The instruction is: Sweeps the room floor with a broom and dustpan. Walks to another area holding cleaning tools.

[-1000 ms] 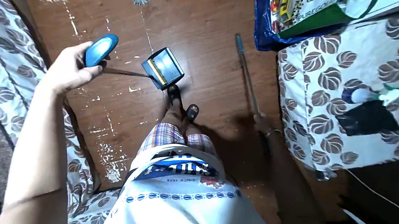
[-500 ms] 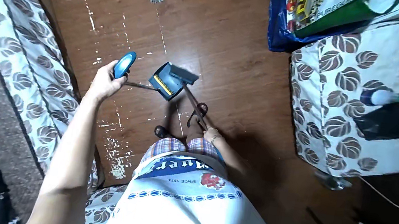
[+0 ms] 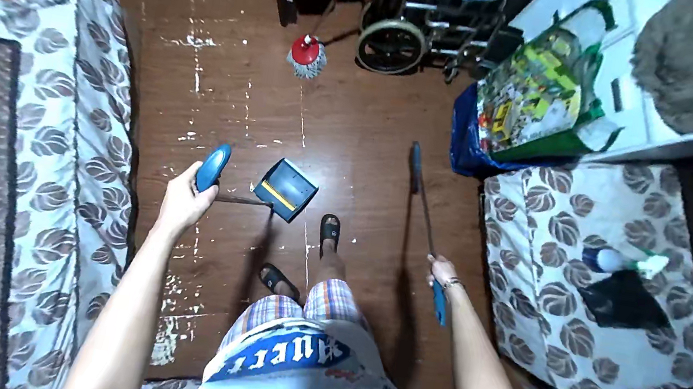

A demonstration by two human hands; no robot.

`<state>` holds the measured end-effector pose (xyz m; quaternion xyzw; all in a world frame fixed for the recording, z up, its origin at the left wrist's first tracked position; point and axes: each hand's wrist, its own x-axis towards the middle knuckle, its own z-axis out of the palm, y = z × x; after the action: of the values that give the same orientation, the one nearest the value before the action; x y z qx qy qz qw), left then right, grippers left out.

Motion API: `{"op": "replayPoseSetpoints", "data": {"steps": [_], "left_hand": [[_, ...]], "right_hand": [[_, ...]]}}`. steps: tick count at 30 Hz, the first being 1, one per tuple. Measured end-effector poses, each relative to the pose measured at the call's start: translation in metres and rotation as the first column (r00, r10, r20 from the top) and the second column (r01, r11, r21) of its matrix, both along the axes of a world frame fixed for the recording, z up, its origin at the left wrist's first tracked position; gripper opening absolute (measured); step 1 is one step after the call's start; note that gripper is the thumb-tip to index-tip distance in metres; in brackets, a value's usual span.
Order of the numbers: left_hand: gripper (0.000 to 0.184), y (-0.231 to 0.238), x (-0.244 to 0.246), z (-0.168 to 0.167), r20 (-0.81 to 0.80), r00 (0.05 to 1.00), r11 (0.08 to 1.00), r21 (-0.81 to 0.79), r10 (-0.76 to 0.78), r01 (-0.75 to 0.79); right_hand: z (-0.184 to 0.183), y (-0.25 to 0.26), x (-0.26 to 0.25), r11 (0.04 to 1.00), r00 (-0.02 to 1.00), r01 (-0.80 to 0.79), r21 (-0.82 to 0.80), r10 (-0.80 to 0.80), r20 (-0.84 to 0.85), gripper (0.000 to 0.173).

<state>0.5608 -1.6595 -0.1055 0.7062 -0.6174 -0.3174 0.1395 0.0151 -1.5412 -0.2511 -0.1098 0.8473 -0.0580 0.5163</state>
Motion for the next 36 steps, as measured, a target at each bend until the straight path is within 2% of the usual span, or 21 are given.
{"op": "replayPoseSetpoints", "data": {"steps": [3,6,9,11,13,15,17,18,21,23,25,29,31,33,36], "left_hand": [[0.029,-0.013,-0.006,-0.009,0.029,0.996,0.996,0.014,0.088,-0.089],[0.035,-0.02,-0.012,-0.02,0.012,0.985,0.985,0.026,0.172,-0.173],[0.034,-0.038,-0.014,-0.03,-0.001,0.974,0.974,0.023,0.225,-0.225],[0.034,-0.054,-0.015,-0.032,0.01,0.971,0.971,0.036,0.237,-0.237],[0.035,-0.069,-0.018,-0.031,0.023,0.969,0.966,0.07,0.247,-0.248],[0.035,-0.083,-0.021,-0.029,0.03,0.967,0.963,0.094,0.252,-0.253],[0.035,-0.094,-0.023,-0.028,0.028,0.966,0.96,0.102,0.258,-0.259],[0.035,-0.098,-0.024,-0.029,0.025,0.964,0.958,0.108,0.264,-0.265],[0.036,-0.104,-0.025,-0.033,0.011,0.962,0.954,0.12,0.274,-0.274],[0.037,-0.101,-0.024,-0.033,0.004,0.963,0.956,0.121,0.27,-0.268],[0.036,-0.095,-0.019,-0.028,0.005,0.97,0.963,0.117,0.243,-0.242],[0.039,-0.066,0.004,0.006,0.056,0.977,0.97,0.121,0.206,-0.211],[0.04,-0.046,0.007,0.03,0.067,0.977,0.968,0.133,0.204,-0.212],[0.039,-0.028,0.008,0.044,0.074,0.974,0.968,0.115,0.215,-0.223],[0.036,-0.005,0.004,0.051,0.093,0.967,0.961,0.124,0.238,-0.249]], "right_hand": [[-0.033,-0.08,-0.005,0.994,0.989,-0.102,0.031,0.105,-0.104,0.041],[-0.047,-0.155,0.019,0.966,0.965,-0.241,0.099,0.249,-0.078,0.04],[-0.083,-0.191,0.056,0.869,0.881,-0.466,0.167,0.474,-0.009,0.041],[-0.102,-0.189,0.084,0.841,0.851,-0.518,0.154,0.526,-0.011,0.045],[-0.08,-0.174,0.115,0.785,0.799,-0.598,0.162,0.6,0.04,0.052],[-0.059,-0.161,0.138,0.641,0.663,-0.747,0.175,0.736,0.133,0.056],[-0.049,-0.15,0.15,0.458,0.48,-0.877,0.148,0.851,0.211,0.058],[-0.042,-0.147,0.155,0.409,0.425,-0.905,0.119,0.872,0.241,0.055],[-0.012,-0.153,0.155,0.355,0.344,-0.934,0.03,0.876,0.339,0.052],[0.008,-0.163,0.136,0.324,0.284,-0.945,-0.053,0.889,0.359,0.046],[0.023,-0.167,0.104,0.375,0.323,-0.924,-0.075,0.87,0.372,0.044],[0.058,-0.182,0.049,0.63,0.614,-0.773,0.065,0.719,0.326,0.045],[0.065,-0.198,0.035,0.715,0.712,-0.692,0.099,0.654,0.257,0.046],[0.052,-0.217,0.03,0.713,0.722,-0.691,0.116,0.674,0.156,0.045],[-0.003,-0.231,0.037,0.697,0.708,-0.704,0.132,0.703,0.065,0.043]]}}
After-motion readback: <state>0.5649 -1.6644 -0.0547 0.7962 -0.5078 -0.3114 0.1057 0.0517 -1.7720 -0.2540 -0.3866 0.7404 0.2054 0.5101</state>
